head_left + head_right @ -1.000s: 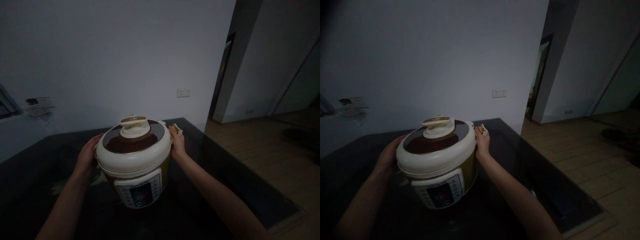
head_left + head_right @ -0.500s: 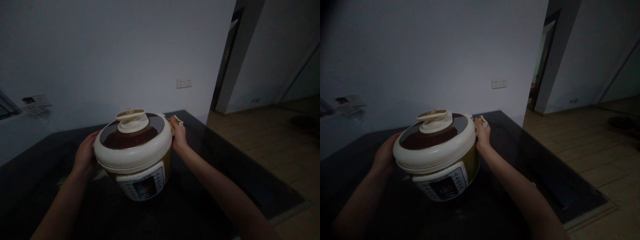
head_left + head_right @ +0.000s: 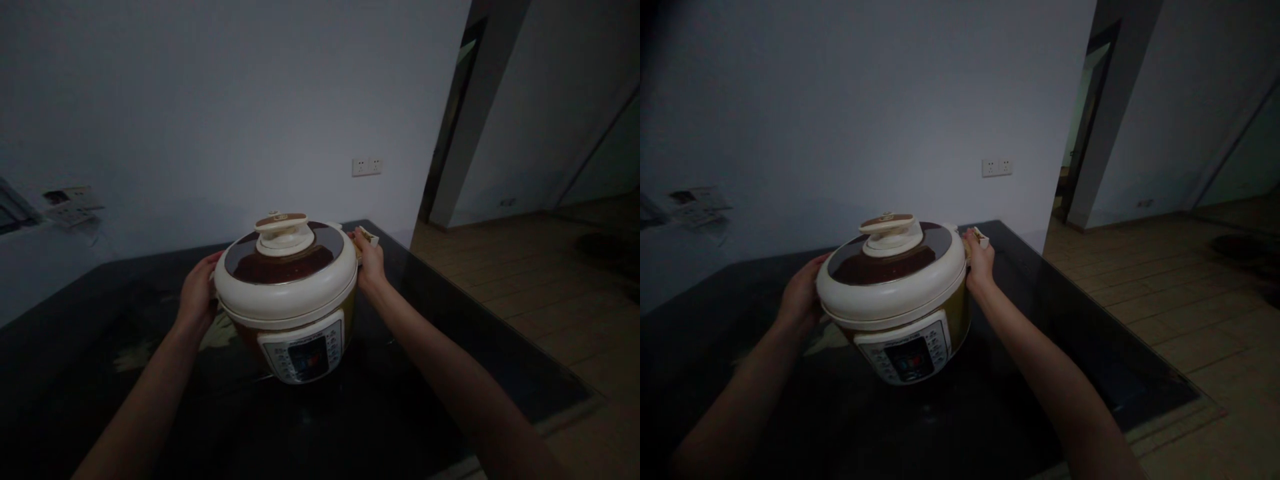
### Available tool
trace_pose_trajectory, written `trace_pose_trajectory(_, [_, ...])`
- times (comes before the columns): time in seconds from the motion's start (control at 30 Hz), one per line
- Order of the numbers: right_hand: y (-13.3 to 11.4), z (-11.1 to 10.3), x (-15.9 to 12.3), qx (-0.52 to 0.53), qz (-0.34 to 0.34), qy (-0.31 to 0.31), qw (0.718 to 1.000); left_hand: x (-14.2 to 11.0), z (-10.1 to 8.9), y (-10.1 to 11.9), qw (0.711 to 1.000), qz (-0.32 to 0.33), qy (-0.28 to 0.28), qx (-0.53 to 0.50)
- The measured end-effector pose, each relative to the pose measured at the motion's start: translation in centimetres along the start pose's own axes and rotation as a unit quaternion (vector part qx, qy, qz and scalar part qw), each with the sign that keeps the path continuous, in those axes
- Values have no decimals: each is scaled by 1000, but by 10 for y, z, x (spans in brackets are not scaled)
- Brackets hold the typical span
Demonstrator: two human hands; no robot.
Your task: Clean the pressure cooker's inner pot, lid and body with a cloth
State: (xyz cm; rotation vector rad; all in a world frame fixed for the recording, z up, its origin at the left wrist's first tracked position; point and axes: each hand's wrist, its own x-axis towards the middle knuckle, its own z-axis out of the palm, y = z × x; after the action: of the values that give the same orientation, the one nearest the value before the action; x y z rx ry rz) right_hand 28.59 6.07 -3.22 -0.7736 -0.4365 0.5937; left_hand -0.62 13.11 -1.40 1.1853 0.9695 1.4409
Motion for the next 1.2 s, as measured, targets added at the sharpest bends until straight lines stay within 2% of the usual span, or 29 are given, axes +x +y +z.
trace_pose_trajectory(0.2, [-7,-10,12,-10,-16,3,1000,-2,15,-5,1000,20,-11,-3])
trace_pose_trajectory(0.53, [-21,-40,43,-39,-30,-7,999,-9,51,-15,999,29,-40,-7])
trace_pose_trajectory(0.63, [-31,-54,58,-54,-34,-4,998,-14,70,-17,998,31,-55,-8])
trace_pose_trajectory(0.83, [-69,-97,94,-86,-47,15,995,-34,133,-24,996,46,-79,-12])
trace_pose_trajectory(0.93, [-82,-111,108,-95,-62,35,993,-36,155,-29,995,54,-85,-15])
trace_pose_trajectory(1.03, [-86,-118,116,-99,-72,52,991,-33,166,-34,994,59,-92,-18])
trace_pose_trajectory(1.2, [-83,-122,126,-98,-81,53,990,-33,171,-36,992,71,-103,-16])
